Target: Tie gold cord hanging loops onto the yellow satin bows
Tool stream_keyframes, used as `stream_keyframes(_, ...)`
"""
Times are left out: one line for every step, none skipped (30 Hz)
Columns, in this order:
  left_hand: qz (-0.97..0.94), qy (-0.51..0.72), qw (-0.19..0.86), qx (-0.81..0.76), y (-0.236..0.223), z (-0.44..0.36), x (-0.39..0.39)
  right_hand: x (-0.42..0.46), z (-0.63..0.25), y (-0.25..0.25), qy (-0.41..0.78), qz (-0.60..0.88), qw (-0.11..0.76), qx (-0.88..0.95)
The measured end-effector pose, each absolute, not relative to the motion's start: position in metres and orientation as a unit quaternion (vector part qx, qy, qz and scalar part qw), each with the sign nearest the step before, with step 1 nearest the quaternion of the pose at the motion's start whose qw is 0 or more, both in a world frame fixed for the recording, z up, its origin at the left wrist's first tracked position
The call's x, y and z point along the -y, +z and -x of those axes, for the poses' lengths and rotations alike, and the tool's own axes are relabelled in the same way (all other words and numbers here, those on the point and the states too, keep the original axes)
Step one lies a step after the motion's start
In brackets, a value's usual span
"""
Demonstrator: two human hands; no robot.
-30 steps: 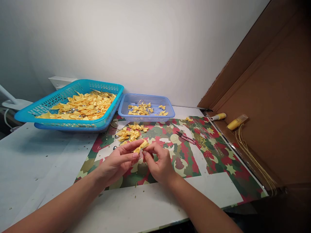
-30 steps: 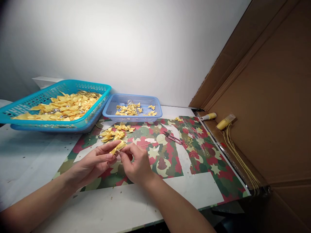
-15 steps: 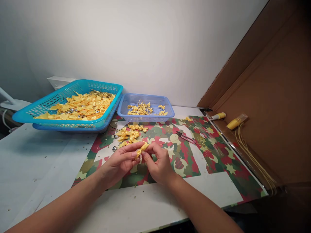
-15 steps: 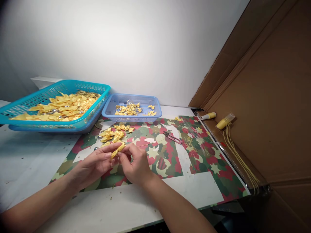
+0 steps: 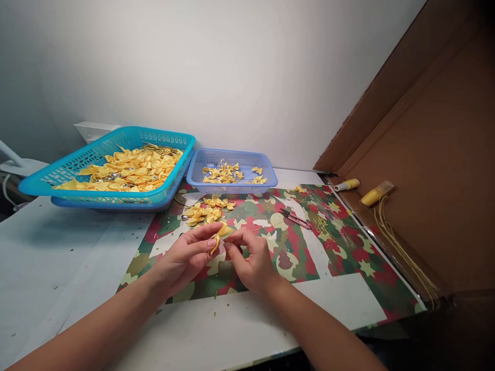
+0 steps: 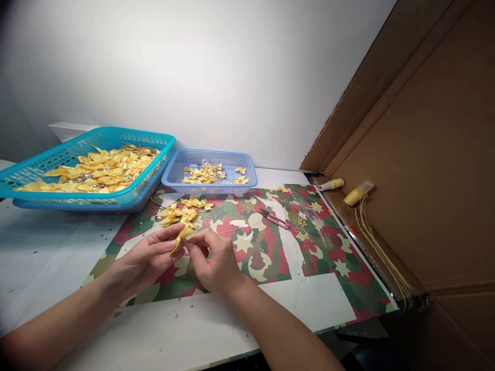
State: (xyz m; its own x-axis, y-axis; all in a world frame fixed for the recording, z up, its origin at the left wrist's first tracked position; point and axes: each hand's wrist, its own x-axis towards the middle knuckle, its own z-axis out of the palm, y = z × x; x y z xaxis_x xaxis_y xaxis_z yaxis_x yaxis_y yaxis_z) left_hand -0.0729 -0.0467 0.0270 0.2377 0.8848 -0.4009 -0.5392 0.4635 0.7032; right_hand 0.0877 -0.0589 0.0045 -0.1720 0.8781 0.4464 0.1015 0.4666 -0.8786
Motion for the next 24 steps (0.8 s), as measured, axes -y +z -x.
stream_keyframes(-0.217, 0.469, 0.758, -0.399, 0.0268, 0.0730, 0.0469, 0.0589, -0.0878, 0.0043, 0.369, 0.364, 0.529, 0.672)
stream_keyframes(-0.217, 0.466, 0.759, -0.399, 0.0265, 0.0731, 0.0471, 0.0589, -0.0879, 0.0040, 0.371, 0.364, 0.528, 0.671)
stream_keyframes(-0.218, 0.464, 0.761, -0.398, 0.0260, 0.0732, 0.0473, 0.0589, -0.0881, 0.0037, 0.373, 0.364, 0.528, 0.671)
stream_keyframes(-0.219, 0.463, 0.762, -0.398, 0.0255, 0.0733, 0.0474, 0.0589, -0.0882, 0.0034, 0.373, 0.365, 0.528, 0.671)
stream_keyframes(-0.219, 0.461, 0.763, -0.397, 0.0250, 0.0734, 0.0474, 0.0589, -0.0884, 0.0031, 0.373, 0.366, 0.527, 0.671)
stream_keyframes(-0.220, 0.460, 0.764, -0.396, 0.0245, 0.0735, 0.0473, 0.0589, -0.0885, 0.0028, 0.372, 0.367, 0.526, 0.671)
stream_keyframes(-0.221, 0.458, 0.765, -0.395, 0.0239, 0.0736, 0.0471, 0.0589, -0.0886, 0.0027, 0.372, 0.368, 0.526, 0.671)
stream_keyframes(-0.221, 0.457, 0.766, -0.394, 0.0234, 0.0738, 0.0467, 0.0591, -0.0886, 0.0027, 0.371, 0.369, 0.526, 0.671)
stream_keyframes(-0.222, 0.456, 0.766, -0.394, 0.0229, 0.0741, 0.0464, 0.0592, -0.0885, 0.0028, 0.370, 0.370, 0.526, 0.671)
stream_keyframes(-0.224, 0.454, 0.768, -0.393, 0.0224, 0.0744, 0.0461, 0.0593, -0.0884, 0.0029, 0.369, 0.370, 0.526, 0.671)
stream_keyframes(-0.226, 0.452, 0.769, -0.391, 0.0219, 0.0748, 0.0459, 0.0594, -0.0883, 0.0031, 0.368, 0.370, 0.527, 0.671)
stream_keyframes(-0.229, 0.449, 0.771, -0.390, 0.0213, 0.0753, 0.0457, 0.0595, -0.0882, 0.0033, 0.367, 0.370, 0.527, 0.672)
stream_keyframes(-0.232, 0.446, 0.772, -0.389, 0.0208, 0.0758, 0.0456, 0.0594, -0.0882, 0.0034, 0.365, 0.370, 0.526, 0.673)
stream_keyframes(-0.235, 0.443, 0.773, -0.388, 0.0202, 0.0762, 0.0456, 0.0593, -0.0882, 0.0034, 0.363, 0.372, 0.524, 0.674)
stream_keyframes(-0.237, 0.441, 0.773, -0.389, 0.0196, 0.0766, 0.0457, 0.0591, -0.0882, 0.0032, 0.362, 0.374, 0.522, 0.676)
stream_keyframes(-0.238, 0.439, 0.773, -0.391, 0.0191, 0.0768, 0.0458, 0.0589, -0.0884, 0.0030, 0.361, 0.377, 0.519, 0.677)
stream_keyframes(-0.239, 0.437, 0.772, -0.395, 0.0187, 0.0768, 0.0459, 0.0586, -0.0887, 0.0026, 0.361, 0.381, 0.515, 0.678)
stream_keyframes(-0.239, 0.437, 0.771, -0.398, 0.0184, 0.0765, 0.0460, 0.0583, -0.0890, 0.0023, 0.363, 0.384, 0.510, 0.679)
stream_keyframes(-0.239, 0.437, 0.769, -0.402, 0.0183, 0.0761, 0.0461, 0.0580, -0.0894, 0.0020, 0.366, 0.386, 0.506, 0.679)
stream_keyframes(-0.238, 0.437, 0.767, -0.406, 0.0183, 0.0756, 0.0462, 0.0578, -0.0898, 0.0018, 0.370, 0.387, 0.504, 0.678)
stream_keyframes(-0.237, 0.438, 0.764, -0.409, 0.0185, 0.0749, 0.0464, 0.0576, -0.0902, 0.0017, 0.375, 0.385, 0.503, 0.677)
stream_keyframes(-0.238, 0.439, 0.762, -0.412, 0.0188, 0.0742, 0.0467, 0.0574, -0.0906, 0.0017, 0.379, 0.382, 0.504, 0.676)
stream_keyframes(-0.239, 0.438, 0.762, -0.413, 0.0192, 0.0734, 0.0470, 0.0574, -0.0910, 0.0018, 0.380, 0.379, 0.505, 0.676)
stream_keyframes(-0.242, 0.436, 0.763, -0.412, 0.0196, 0.0728, 0.0473, 0.0574, -0.0912, 0.0019, 0.378, 0.377, 0.507, 0.677)
